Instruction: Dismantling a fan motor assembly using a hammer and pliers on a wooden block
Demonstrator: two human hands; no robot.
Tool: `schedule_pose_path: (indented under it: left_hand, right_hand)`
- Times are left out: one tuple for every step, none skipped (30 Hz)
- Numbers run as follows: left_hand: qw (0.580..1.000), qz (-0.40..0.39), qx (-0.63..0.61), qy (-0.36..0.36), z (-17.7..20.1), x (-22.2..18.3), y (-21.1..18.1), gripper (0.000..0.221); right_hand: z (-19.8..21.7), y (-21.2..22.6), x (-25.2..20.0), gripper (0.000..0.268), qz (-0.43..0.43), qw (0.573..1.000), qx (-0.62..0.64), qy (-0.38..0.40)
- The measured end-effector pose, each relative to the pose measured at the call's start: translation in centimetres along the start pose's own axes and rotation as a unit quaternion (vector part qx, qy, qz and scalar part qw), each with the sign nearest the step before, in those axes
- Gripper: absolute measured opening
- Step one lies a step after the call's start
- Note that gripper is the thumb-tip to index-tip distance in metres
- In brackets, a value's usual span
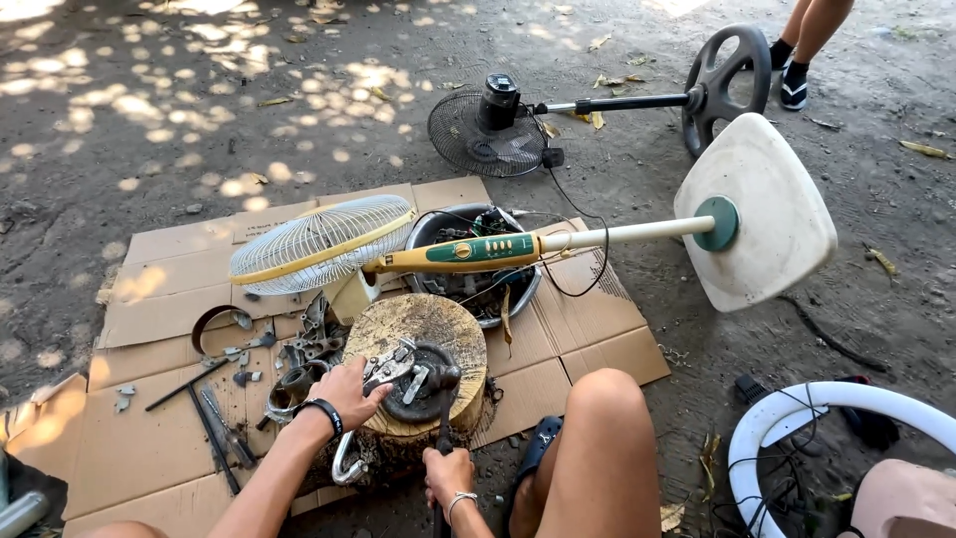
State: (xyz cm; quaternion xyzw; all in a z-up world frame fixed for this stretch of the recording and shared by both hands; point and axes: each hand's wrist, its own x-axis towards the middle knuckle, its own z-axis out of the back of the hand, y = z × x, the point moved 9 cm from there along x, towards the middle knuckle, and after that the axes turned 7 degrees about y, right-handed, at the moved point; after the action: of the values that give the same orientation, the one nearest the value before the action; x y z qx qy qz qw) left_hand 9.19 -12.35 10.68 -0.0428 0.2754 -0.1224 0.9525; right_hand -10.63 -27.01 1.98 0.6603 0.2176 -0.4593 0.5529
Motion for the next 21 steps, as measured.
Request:
schedule_pose_path:
  left_hand:
    - [1.000, 0.000, 0.000, 0.001, 0.2, -0.1, -0.2, 0.060]
    - [1.000, -0.013, 0.003, -0.003, 0.4, -0.3, -0.6, 0.059]
    - [1.000, -0.026, 0.006, -0.008, 0.6, -0.5, -1.0, 0.058]
    - [1.000, -0.025, 0.005, -0.008, 0.5, -0.2, -0.9, 0.058]
    - [1.000, -0.026, 0.010, -0.005, 0.3, 0.1, -0.9, 0.060]
    - [1.000, -0.026, 0.014, -0.001, 0.0, 0.2, -0.8, 0.063]
    - [1.000, -0.026, 0.014, 0.001, 0.3, 0.2, -1.0, 0.063]
    - [1.000, -0.017, 0.003, 0.014, 0.4, 0.2, -1.0, 0.071]
    - [1.000, -0.007, -0.008, 0.027, 0.5, 0.2, -1.0, 0.081]
    - [1.000, -0.006, -0.009, 0.026, 0.8, 0.0, -1.3, 0.081]
    - [0.999, 0.000, 0.000, 0.035, 0.9, -0.2, -1.4, 0.080]
    - [0.999, 0.007, 0.010, 0.042, 1.2, -0.3, -1.6, 0.080]
    - [0.999, 0.007, 0.009, 0.040, 1.4, -0.4, -1.6, 0.080]
    - [0.999, 0.014, 0.007, 0.034, 1.3, -0.5, -1.5, 0.078]
    - [0.999, 0.020, 0.004, 0.028, 1.2, -0.7, -1.5, 0.077]
    - [0.999, 0.020, 0.001, 0.026, 1.2, -0.7, -1.3, 0.077]
    - [0.999, 0.031, 0.003, 0.032, 1.1, -0.7, -0.9, 0.068]
    - [0.998, 0.043, 0.002, 0.036, 0.9, -0.8, -0.4, 0.061]
    - [0.998, 0.044, -0.002, 0.033, 0.8, -0.8, -0.2, 0.061]
    - [0.999, 0.041, -0.002, 0.031, 0.8, -0.6, -0.2, 0.054]
    - [0.999, 0.038, -0.002, 0.028, 0.7, -0.4, -0.1, 0.047]
  right_hand:
    - [-0.1, 0.0, 0.0, 0.019, -0.001, 1.000, 0.000, 0.000]
    - [-0.1, 0.0, -0.1, 0.019, 0.003, 1.000, -0.001, -0.003]
    - [-0.1, 0.0, -0.1, 0.019, 0.008, 1.000, -0.003, -0.006]
    - [-0.1, 0.0, 0.1, 0.019, 0.008, 1.000, -0.003, -0.007]
    - [-0.1, 0.0, 0.2, 0.020, 0.011, 1.000, -0.004, -0.008]
    - [-0.1, -0.2, 0.3, 0.021, 0.012, 1.000, -0.005, -0.009]
    - [-0.2, -0.3, 0.3, 0.021, 0.010, 1.000, -0.005, -0.010]
    - [-0.2, -0.3, 0.3, 0.021, 0.010, 1.000, -0.005, -0.011]
    - [-0.2, -0.2, 0.3, 0.022, 0.010, 1.000, -0.005, -0.013]
    - [-0.2, -0.3, 0.4, 0.022, 0.011, 1.000, -0.006, -0.013]
    - [-0.2, -0.4, 0.4, 0.021, 0.009, 1.000, 0.002, -0.010]
    - [-0.2, -0.3, 0.5, 0.021, 0.008, 1.000, 0.010, -0.007]
    - [-0.3, 0.2, 0.1, 0.021, 0.011, 1.000, 0.009, -0.006]
    - [0.0, 0.7, -0.4, 0.023, 0.021, 1.000, -0.015, -0.014]
    - [0.2, 1.1, -0.9, 0.026, 0.032, 0.998, -0.040, -0.022]
    - [0.4, 1.4, -1.9, 0.026, 0.034, 0.998, -0.042, -0.023]
    - [0.5, 1.8, -2.9, 0.025, 0.042, 0.999, -0.029, -0.021]
    - [0.5, 2.2, -3.9, 0.025, 0.050, 0.998, -0.017, -0.019]
    - [0.7, 2.6, -4.4, 0.025, 0.054, 0.998, -0.021, -0.019]
    - [1.0, 3.6, -5.0, 0.025, 0.080, 0.996, -0.037, -0.017]
    - [1.2, 4.6, -5.5, 0.025, 0.106, 0.993, -0.053, -0.015]
